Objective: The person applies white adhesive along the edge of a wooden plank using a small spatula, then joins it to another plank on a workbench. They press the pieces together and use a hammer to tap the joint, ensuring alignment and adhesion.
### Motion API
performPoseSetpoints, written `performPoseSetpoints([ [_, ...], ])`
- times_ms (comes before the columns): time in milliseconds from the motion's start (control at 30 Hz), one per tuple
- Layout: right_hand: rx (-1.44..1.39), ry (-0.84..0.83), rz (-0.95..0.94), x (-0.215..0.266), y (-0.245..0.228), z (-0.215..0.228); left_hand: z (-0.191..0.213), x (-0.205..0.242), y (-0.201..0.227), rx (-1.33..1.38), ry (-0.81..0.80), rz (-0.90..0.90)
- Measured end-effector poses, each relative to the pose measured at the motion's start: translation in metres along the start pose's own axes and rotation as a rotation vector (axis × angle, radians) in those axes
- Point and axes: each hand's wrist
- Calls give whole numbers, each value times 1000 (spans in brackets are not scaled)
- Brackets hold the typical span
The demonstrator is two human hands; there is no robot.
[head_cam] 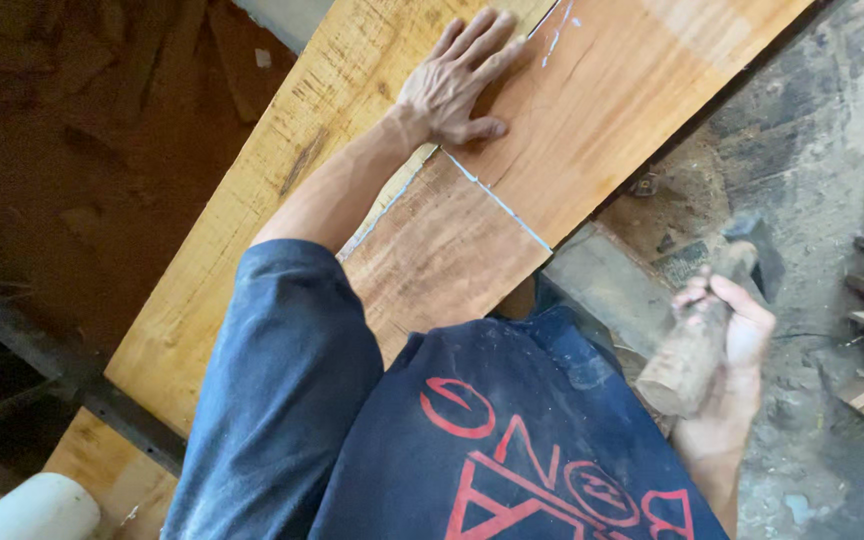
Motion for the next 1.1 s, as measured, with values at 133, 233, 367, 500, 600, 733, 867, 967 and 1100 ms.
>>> performPoseSetpoints([
  [133, -47, 71, 130, 36, -28, 46, -1, 22, 0, 7, 68, -10],
  [233, 134, 254, 335, 34, -25, 3, 0, 19, 1, 21, 80, 1],
  [367, 78, 70, -3, -32, 60, -96, -1, 19, 5, -3, 72, 11],
  [500, 193, -87, -142, -53, 80, -123, 3, 20, 8, -18, 53, 30],
  [600, 23, -43, -221, -25, 44, -111, 4, 17, 8, -27, 61, 11],
  [733, -80, 16, 19, 30, -1, -103, 1, 17, 7, -14, 57, 17],
  [867, 102, 208, 78, 0, 4, -126, -2, 17, 4, -3, 56, 20],
  [967, 224, -6, -56, -48, 51, -139, -4, 16, 4, -27, 69, 25],
  [1100, 185, -145, -114, -63, 50, -123, -1, 15, 12, -67, 74, 22],
])
Point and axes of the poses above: each hand's wrist, its own x-axis away from the middle knuckle, its own z-axis out of the back of the hand, y = z × x, and after that the axes turned 4 degrees about -x, right-handed
